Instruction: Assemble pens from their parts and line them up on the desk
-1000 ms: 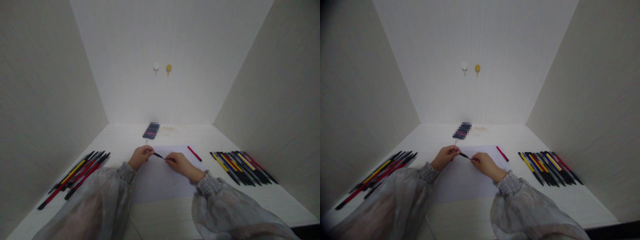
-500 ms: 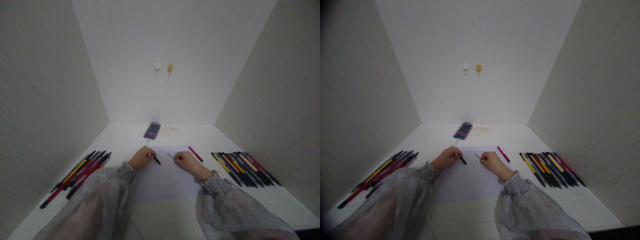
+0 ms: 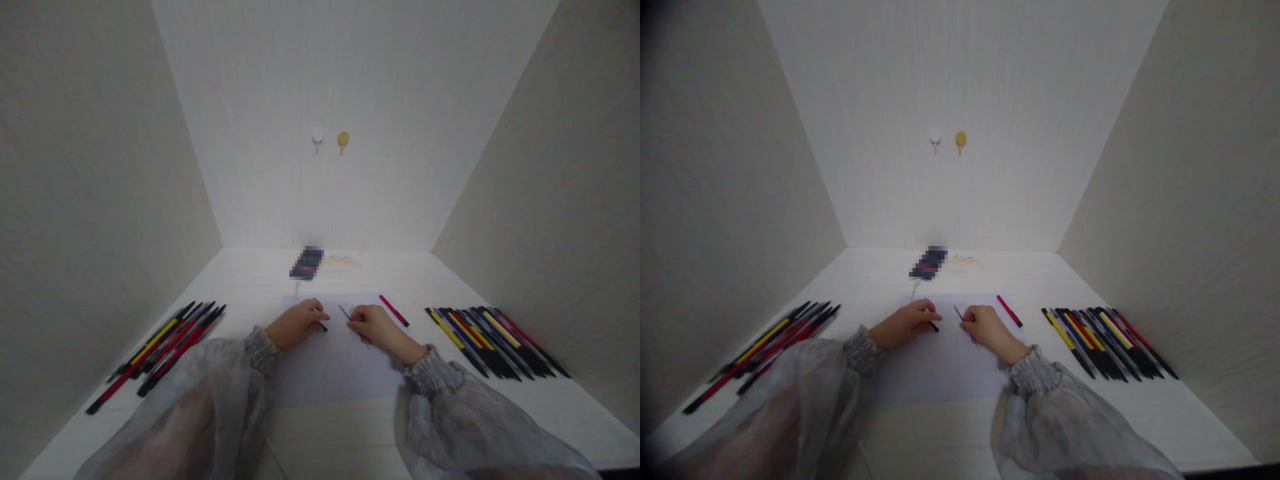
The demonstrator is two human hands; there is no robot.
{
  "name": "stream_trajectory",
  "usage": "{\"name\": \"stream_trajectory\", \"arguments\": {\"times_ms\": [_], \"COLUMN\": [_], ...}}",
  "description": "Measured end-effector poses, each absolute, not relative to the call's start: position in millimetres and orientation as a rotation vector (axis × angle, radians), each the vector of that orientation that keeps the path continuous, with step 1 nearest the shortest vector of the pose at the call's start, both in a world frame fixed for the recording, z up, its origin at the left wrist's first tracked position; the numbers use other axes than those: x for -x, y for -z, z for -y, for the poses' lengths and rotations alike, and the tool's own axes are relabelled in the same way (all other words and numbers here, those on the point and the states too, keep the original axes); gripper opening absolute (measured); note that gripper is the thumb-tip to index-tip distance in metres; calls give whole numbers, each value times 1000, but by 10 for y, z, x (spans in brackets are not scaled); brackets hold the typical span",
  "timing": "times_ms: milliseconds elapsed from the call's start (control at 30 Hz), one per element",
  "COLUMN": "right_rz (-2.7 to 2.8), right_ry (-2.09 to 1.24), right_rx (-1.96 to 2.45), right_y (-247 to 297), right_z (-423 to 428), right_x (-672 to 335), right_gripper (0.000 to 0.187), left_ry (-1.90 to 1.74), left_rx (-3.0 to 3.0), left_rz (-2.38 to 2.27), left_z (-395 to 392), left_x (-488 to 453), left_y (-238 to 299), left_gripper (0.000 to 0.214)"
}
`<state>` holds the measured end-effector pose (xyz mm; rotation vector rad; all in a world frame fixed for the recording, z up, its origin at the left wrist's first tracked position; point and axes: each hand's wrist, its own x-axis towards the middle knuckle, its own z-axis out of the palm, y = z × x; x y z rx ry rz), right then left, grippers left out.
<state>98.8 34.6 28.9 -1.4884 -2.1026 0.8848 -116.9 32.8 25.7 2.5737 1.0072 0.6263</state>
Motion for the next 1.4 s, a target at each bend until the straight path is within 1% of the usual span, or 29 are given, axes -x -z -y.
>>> {"name": "stream_trajectory", "arguments": {"times_ms": [167, 333, 433, 533, 633, 800, 900, 967, 1033, 1167, 1267, 1333, 1400], "right_rz": [1926, 1732, 1648, 1604, 1603, 1685, 1729, 1763, 1841, 2110, 2272, 2321, 2346], "right_ry": [-1155, -1470, -1584, -1666, -1704, -1725, -1723, -1650, -1463, -880, -497, -339, -306], "right_rx": [1474, 1313, 1222, 1149, 1093, 1064, 1131, 1241, 1387, 1651, 1692, 1691, 1707], "right_y": [-348, -281, -217, -204, -244, -303, -311, -309, -305, -303, -289, -269, -255], "right_z": [-302, -287, -275, -238, -182, -107, -102, -125, -164, -239, -251, -242, -235], "right_x": [-926, -875, -842, -792, -741, -702, -710, -732, -771, -867, -896, -886, -873], "right_gripper": [14, 17, 19, 21, 22, 22, 20, 17, 16, 22, 18, 16, 17], "left_ry": [-510, -531, -657, -780, -780, -824, -917, -908, -803, -551, -457, -434, -422], "left_rx": [-2561, -2461, -2356, -2166, -1958, -1663, -1611, -1729, -1925, -2242, -2326, -2344, -2350], "left_rz": [-939, -909, -1085, -1325, -1398, -1346, -1458, -1522, -1546, -1643, -1735, -1759, -1765], "left_z": [-302, -286, -281, -293, -305, -334, -372, -382, -364, -271, -227, -224, -233], "left_x": [1150, 1192, 1165, 1099, 1025, 989, 1046, 1081, 1081, 985, 918, 904, 905], "left_y": [-295, -386, -401, -374, -337, -322, -330, -326, -314, -295, -294, -291, -286], "left_gripper": [16, 23, 27, 34, 41, 38, 39, 40, 40, 37, 35, 33, 31]}}
